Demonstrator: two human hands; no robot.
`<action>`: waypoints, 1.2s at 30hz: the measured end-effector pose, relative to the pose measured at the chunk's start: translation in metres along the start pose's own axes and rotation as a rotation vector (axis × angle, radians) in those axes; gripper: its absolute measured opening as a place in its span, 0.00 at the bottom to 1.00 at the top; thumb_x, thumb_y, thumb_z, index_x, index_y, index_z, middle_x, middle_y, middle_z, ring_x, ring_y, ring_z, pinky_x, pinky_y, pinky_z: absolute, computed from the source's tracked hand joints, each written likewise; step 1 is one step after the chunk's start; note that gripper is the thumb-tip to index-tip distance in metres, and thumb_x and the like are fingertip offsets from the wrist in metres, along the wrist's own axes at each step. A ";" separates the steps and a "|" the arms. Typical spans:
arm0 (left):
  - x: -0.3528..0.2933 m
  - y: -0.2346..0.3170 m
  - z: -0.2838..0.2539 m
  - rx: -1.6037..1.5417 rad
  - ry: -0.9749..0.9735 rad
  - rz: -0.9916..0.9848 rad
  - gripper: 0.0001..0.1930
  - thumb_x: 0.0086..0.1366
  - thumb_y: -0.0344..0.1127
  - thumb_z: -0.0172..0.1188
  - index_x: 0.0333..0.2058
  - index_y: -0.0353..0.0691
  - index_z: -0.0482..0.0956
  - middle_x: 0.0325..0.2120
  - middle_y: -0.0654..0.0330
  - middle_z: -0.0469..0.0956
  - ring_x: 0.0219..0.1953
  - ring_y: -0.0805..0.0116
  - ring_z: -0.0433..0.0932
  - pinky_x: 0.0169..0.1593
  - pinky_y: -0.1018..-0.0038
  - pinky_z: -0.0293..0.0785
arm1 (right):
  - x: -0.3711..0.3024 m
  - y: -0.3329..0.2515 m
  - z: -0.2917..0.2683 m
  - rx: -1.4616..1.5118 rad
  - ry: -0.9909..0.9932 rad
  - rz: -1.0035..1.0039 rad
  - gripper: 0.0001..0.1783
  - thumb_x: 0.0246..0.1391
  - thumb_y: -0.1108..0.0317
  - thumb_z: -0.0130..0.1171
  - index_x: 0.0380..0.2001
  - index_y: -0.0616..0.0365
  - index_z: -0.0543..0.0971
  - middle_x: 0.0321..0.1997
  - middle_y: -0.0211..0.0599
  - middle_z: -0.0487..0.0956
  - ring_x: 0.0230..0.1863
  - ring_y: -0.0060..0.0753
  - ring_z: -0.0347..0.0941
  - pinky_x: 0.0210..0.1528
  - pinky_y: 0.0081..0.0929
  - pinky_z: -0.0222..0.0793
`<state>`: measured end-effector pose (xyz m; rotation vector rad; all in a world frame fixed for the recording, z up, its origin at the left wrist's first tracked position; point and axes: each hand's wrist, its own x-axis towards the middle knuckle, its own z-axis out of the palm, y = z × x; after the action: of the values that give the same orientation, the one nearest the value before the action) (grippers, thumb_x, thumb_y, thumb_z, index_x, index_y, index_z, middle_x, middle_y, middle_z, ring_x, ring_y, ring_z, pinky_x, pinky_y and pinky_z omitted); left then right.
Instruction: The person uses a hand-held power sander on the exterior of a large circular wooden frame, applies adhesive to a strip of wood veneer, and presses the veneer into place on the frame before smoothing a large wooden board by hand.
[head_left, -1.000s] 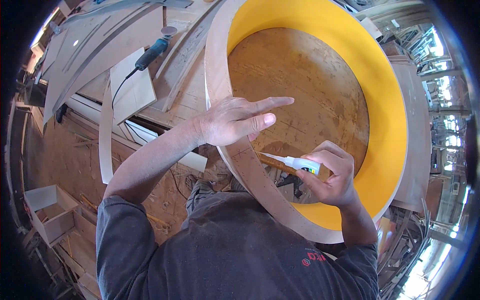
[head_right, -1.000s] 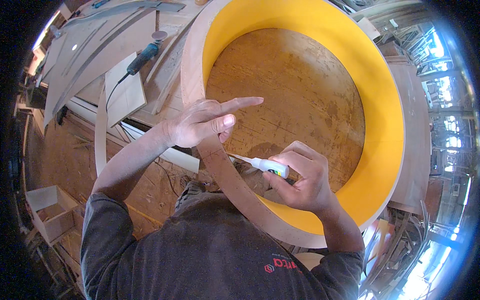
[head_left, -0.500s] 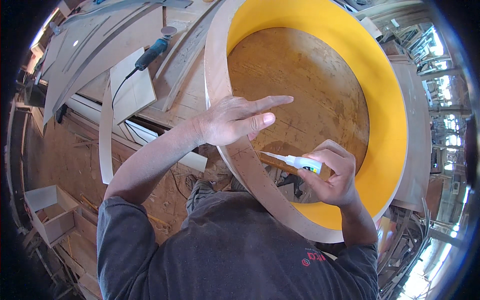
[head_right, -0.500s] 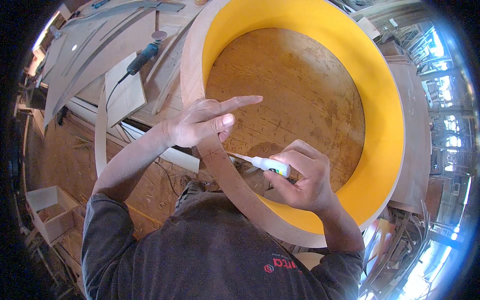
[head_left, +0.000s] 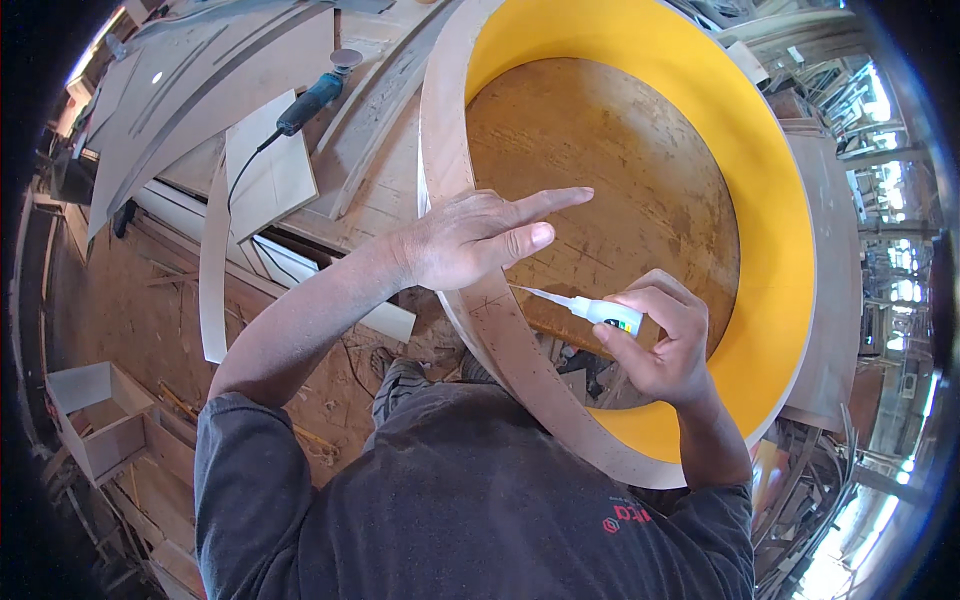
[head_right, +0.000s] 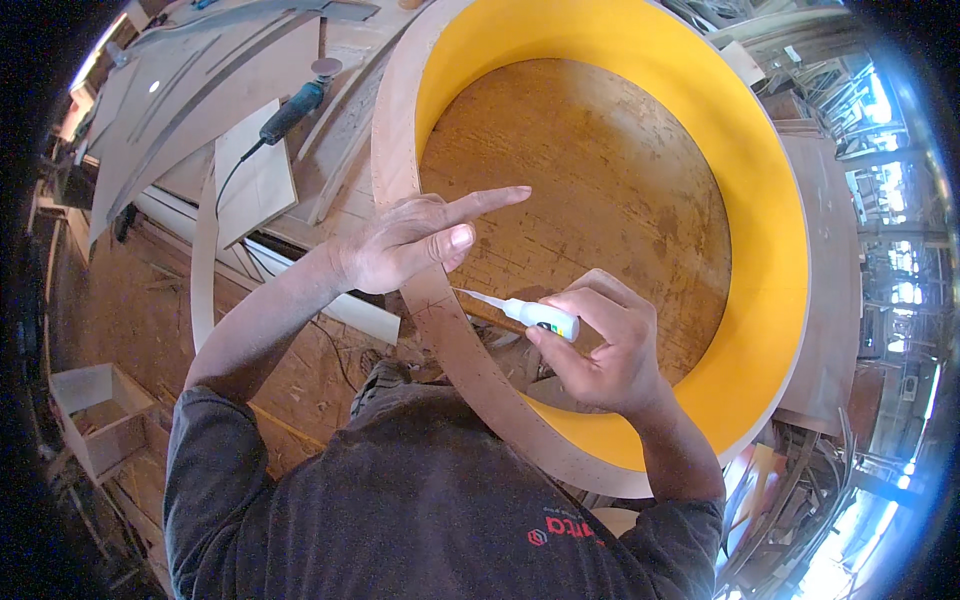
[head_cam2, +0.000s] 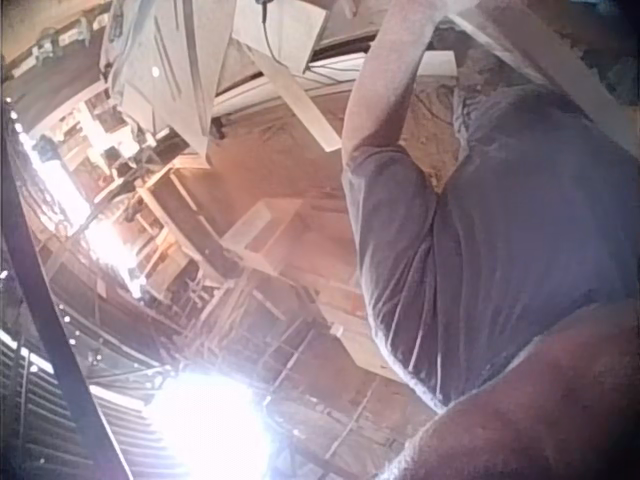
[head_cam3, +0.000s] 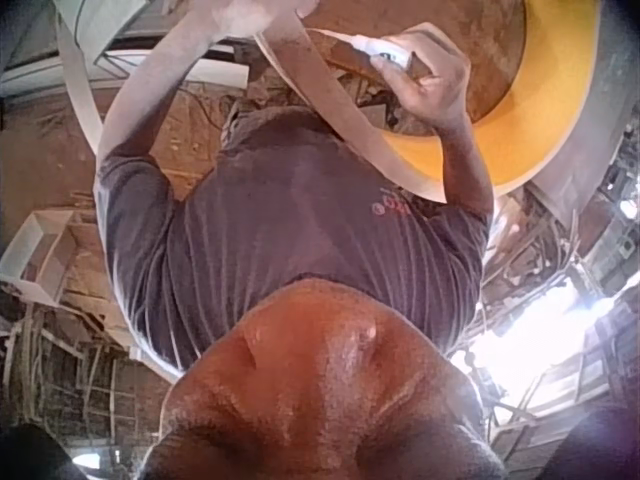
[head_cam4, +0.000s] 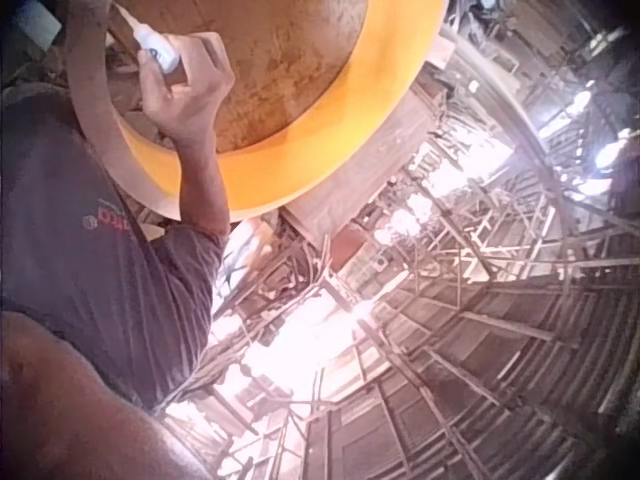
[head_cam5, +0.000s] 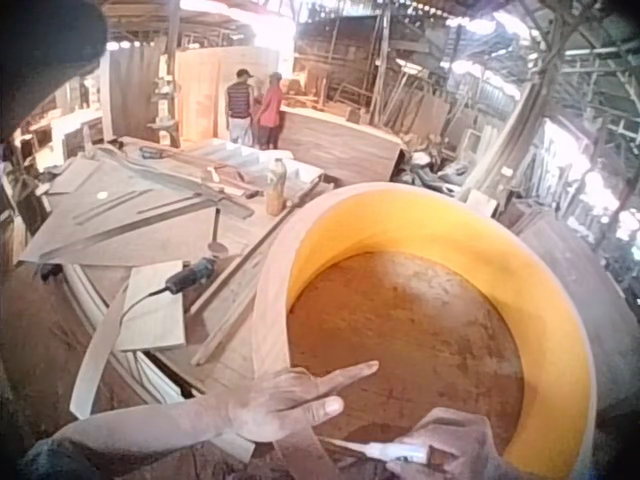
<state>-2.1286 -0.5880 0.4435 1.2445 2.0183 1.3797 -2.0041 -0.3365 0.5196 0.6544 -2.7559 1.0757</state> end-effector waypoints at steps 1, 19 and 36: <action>0.000 0.002 0.000 0.039 -0.001 -0.016 0.40 0.77 0.67 0.32 0.77 0.45 0.53 0.17 0.56 0.71 0.24 0.56 0.74 0.37 0.61 0.70 | 0.000 0.000 0.000 -0.005 -0.001 0.006 0.12 0.43 0.75 0.75 0.33 0.64 0.84 0.29 0.43 0.81 0.28 0.38 0.79 0.31 0.29 0.71; 0.001 0.008 -0.002 0.063 -0.019 -0.082 0.39 0.77 0.69 0.33 0.77 0.53 0.53 0.16 0.48 0.71 0.26 0.49 0.79 0.37 0.52 0.72 | 0.001 -0.001 -0.002 -0.001 -0.012 0.020 0.12 0.43 0.75 0.75 0.33 0.63 0.84 0.28 0.43 0.81 0.29 0.38 0.79 0.31 0.30 0.71; 0.000 0.008 -0.002 0.070 -0.016 -0.077 0.39 0.76 0.69 0.33 0.77 0.54 0.52 0.16 0.48 0.72 0.26 0.49 0.79 0.38 0.53 0.73 | -0.007 -0.001 -0.003 0.024 -0.019 0.043 0.13 0.42 0.76 0.75 0.33 0.65 0.83 0.29 0.44 0.81 0.29 0.39 0.79 0.31 0.30 0.70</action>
<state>-2.1262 -0.5883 0.4514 1.1894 2.0970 1.2702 -1.9978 -0.3327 0.5211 0.6144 -2.7896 1.1187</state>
